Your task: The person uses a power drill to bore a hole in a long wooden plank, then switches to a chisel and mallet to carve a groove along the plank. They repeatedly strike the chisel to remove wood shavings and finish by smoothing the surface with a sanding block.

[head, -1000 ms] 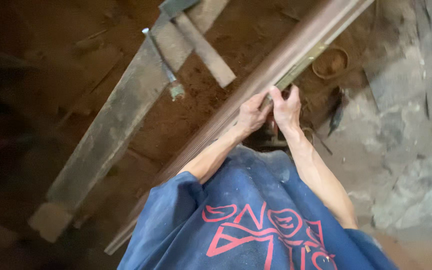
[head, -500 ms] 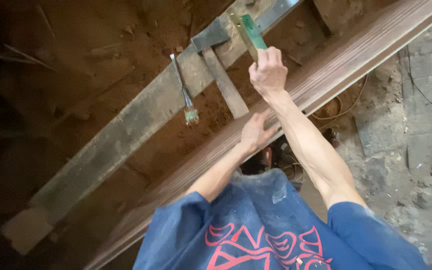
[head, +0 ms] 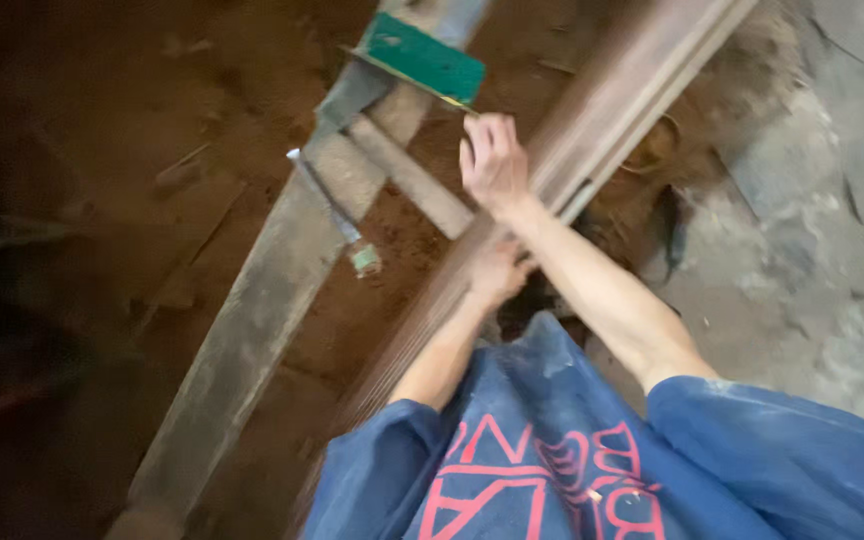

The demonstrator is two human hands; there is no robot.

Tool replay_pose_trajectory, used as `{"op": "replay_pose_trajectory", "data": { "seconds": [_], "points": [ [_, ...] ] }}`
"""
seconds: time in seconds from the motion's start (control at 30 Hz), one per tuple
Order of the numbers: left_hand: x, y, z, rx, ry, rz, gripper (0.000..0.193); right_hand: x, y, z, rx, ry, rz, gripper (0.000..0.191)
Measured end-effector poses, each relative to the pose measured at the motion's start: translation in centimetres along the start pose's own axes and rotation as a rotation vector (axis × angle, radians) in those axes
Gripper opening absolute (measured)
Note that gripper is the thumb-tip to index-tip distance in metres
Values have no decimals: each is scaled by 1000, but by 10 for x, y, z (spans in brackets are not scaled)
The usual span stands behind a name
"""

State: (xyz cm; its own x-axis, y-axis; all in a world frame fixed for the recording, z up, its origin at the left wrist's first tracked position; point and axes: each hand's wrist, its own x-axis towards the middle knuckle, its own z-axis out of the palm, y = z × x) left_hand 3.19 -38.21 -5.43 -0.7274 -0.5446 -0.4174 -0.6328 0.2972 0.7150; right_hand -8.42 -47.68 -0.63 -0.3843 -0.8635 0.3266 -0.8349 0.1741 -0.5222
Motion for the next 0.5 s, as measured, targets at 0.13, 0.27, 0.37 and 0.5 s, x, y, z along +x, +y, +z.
{"op": "replay_pose_trajectory", "data": {
  "seconds": [0.13, 0.27, 0.37, 0.5],
  "points": [
    [-16, -11, 6, 212, -180, -75, 64, -113, 16, -44, -183, -185, 63, 31],
    [-48, -24, 10, 311, -191, -198, 76, -176, 9, -68, -295, -549, -203, 24],
    [-72, -32, 15, 375, -118, -191, 69, -196, -13, -71, -198, -515, -214, 36],
    [-107, -55, 22, 425, -7, -217, 64, -217, -41, -60, -215, -555, -242, 55]
  ]
}}
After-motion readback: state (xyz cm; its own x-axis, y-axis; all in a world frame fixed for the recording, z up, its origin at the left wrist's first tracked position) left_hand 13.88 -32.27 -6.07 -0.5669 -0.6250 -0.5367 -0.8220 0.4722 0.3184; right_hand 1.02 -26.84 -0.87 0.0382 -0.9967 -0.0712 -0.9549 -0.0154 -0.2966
